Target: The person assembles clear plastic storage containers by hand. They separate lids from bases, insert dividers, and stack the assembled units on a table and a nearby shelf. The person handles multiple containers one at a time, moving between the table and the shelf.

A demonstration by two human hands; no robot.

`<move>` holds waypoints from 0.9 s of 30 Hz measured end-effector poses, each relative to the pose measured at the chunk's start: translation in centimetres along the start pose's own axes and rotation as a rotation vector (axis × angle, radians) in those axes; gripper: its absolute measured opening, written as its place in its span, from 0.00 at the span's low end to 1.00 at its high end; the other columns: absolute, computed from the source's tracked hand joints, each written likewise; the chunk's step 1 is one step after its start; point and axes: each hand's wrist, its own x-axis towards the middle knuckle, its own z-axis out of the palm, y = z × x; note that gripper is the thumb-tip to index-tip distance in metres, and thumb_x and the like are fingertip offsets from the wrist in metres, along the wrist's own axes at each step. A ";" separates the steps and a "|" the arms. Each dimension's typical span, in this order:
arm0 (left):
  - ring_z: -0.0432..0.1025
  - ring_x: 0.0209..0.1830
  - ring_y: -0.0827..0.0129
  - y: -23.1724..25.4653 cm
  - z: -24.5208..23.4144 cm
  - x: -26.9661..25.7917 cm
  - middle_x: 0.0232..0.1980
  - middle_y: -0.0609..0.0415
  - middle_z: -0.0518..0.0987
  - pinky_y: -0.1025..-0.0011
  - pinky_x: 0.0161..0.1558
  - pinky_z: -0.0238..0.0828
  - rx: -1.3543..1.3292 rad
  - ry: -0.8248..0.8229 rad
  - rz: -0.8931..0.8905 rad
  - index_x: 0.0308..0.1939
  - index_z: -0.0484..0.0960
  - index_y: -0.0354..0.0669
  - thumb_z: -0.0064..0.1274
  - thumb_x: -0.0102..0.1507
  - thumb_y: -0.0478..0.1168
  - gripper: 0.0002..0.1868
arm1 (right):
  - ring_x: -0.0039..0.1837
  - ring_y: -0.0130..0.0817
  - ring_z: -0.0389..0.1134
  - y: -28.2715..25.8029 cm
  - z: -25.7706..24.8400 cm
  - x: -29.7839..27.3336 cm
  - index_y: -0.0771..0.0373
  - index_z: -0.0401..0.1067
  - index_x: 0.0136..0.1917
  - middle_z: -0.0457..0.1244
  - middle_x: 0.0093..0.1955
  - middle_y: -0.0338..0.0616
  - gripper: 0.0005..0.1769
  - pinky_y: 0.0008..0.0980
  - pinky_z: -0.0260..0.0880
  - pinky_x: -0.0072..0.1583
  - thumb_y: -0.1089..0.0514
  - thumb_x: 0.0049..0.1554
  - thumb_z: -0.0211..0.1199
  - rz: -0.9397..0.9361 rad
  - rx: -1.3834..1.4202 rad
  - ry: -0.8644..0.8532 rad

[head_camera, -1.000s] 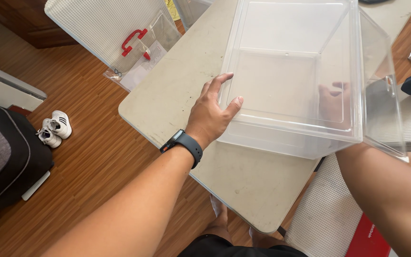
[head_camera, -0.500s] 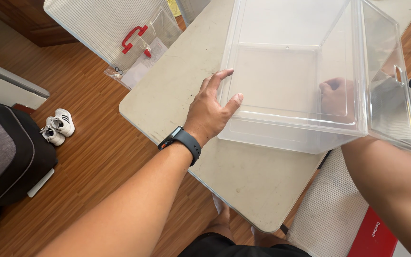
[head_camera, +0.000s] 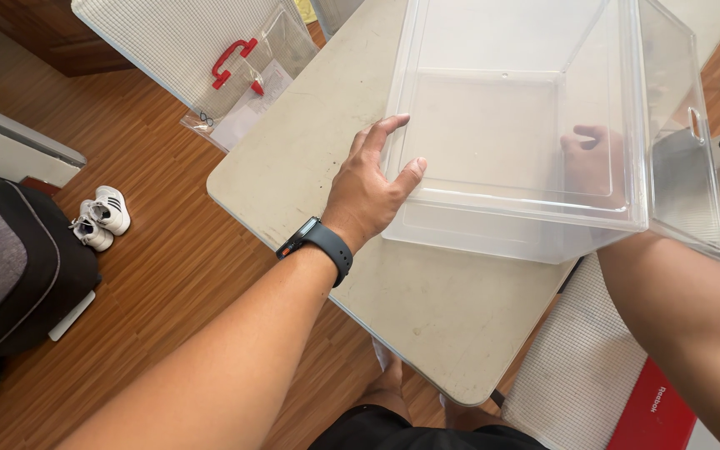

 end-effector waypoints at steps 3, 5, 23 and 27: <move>0.64 0.73 0.52 0.0 0.0 0.1 0.73 0.49 0.66 0.58 0.68 0.64 0.010 -0.001 0.000 0.70 0.67 0.59 0.53 0.62 0.55 0.32 | 0.49 0.41 0.72 0.1 -0.7 -0.4 0.61 0.70 0.69 0.70 0.53 0.52 0.23 0.41 0.73 0.49 0.60 0.60 0.60 -0.018 0.020 -0.065; 0.63 0.73 0.52 0.0 0.0 0.2 0.73 0.49 0.66 0.58 0.69 0.64 0.013 -0.006 -0.004 0.70 0.67 0.59 0.53 0.62 0.55 0.32 | 0.49 0.41 0.73 0.2 -0.8 -0.4 0.60 0.72 0.69 0.70 0.52 0.53 0.23 0.42 0.74 0.49 0.60 0.61 0.60 -0.065 0.024 -0.087; 0.65 0.72 0.52 0.6 0.1 0.4 0.72 0.49 0.66 0.57 0.66 0.66 0.023 -0.024 -0.053 0.71 0.65 0.61 0.51 0.62 0.55 0.33 | 0.57 0.44 0.68 0.5 -0.7 1.6 0.62 0.72 0.62 0.66 0.55 0.50 0.16 0.46 0.66 0.57 0.52 0.67 0.55 0.016 0.029 -0.033; 0.65 0.72 0.52 0.6 0.2 0.3 0.72 0.49 0.66 0.57 0.66 0.67 0.031 -0.018 -0.053 0.71 0.65 0.61 0.51 0.62 0.55 0.33 | 0.60 0.45 0.69 3.8 0.0 3.1 0.64 0.68 0.65 0.65 0.59 0.53 0.20 0.45 0.68 0.60 0.51 0.66 0.55 0.012 0.399 0.000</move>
